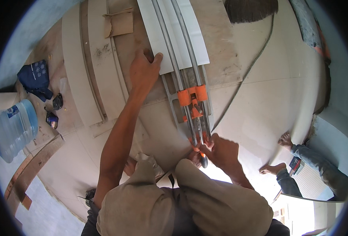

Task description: The person uses a manual panel cutter to score and snap white rectangular panels. They clamp each panel, score it with the cutter, and then snap it along the scored line. A second person assists by holding a panel nearby.

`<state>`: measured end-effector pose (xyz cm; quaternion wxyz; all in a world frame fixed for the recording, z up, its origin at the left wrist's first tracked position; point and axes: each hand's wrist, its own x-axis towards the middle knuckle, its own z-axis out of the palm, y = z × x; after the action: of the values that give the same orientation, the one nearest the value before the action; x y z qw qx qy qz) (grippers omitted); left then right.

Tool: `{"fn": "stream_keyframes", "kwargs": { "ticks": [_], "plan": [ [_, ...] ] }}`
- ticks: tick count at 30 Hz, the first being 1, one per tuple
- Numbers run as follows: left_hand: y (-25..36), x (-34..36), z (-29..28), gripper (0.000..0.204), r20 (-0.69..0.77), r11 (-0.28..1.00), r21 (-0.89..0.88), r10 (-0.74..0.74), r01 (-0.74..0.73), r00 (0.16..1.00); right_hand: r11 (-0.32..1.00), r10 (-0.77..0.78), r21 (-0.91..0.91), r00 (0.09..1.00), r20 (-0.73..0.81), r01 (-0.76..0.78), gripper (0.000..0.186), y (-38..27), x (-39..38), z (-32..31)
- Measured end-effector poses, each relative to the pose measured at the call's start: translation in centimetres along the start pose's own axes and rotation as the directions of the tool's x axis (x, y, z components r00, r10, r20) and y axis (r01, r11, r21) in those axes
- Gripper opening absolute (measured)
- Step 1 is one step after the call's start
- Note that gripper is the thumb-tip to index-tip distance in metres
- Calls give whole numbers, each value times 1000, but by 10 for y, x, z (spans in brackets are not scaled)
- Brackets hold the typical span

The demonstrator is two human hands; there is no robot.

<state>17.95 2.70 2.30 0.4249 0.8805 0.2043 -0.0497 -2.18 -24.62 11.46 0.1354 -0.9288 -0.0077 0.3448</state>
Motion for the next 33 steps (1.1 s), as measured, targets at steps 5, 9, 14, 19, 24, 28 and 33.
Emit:
{"fn": "stream_keyframes", "kwargs": {
  "ticks": [5,9,14,19,24,28,33],
  "plan": [
    [-11,6,6,53,33,1000,8,21,-21,999,956,254,-233,906,339,-180,65,-4,-51,20],
    [-7,2,3,54,48,1000,-17,5,-4,999,979,204,6,973,110,-206,48,19,-78,81],
    [-10,2,4,56,82,999,-29,-14,16,997,976,209,77,976,-58,-204,36,18,-85,105],
    [-19,4,12,54,86,993,-115,-18,28,996,880,316,414,939,-140,-234,34,6,-79,116],
    [-19,8,13,55,108,991,-125,-32,45,994,964,51,264,952,-301,32,24,24,-94,128],
    [-18,11,8,55,153,985,-163,-25,50,988,854,348,475,911,-220,-212,22,22,-109,133],
    [-20,13,6,54,170,983,-174,-26,55,985,855,387,477,862,-329,-202,23,8,-106,116]
  ]
}}
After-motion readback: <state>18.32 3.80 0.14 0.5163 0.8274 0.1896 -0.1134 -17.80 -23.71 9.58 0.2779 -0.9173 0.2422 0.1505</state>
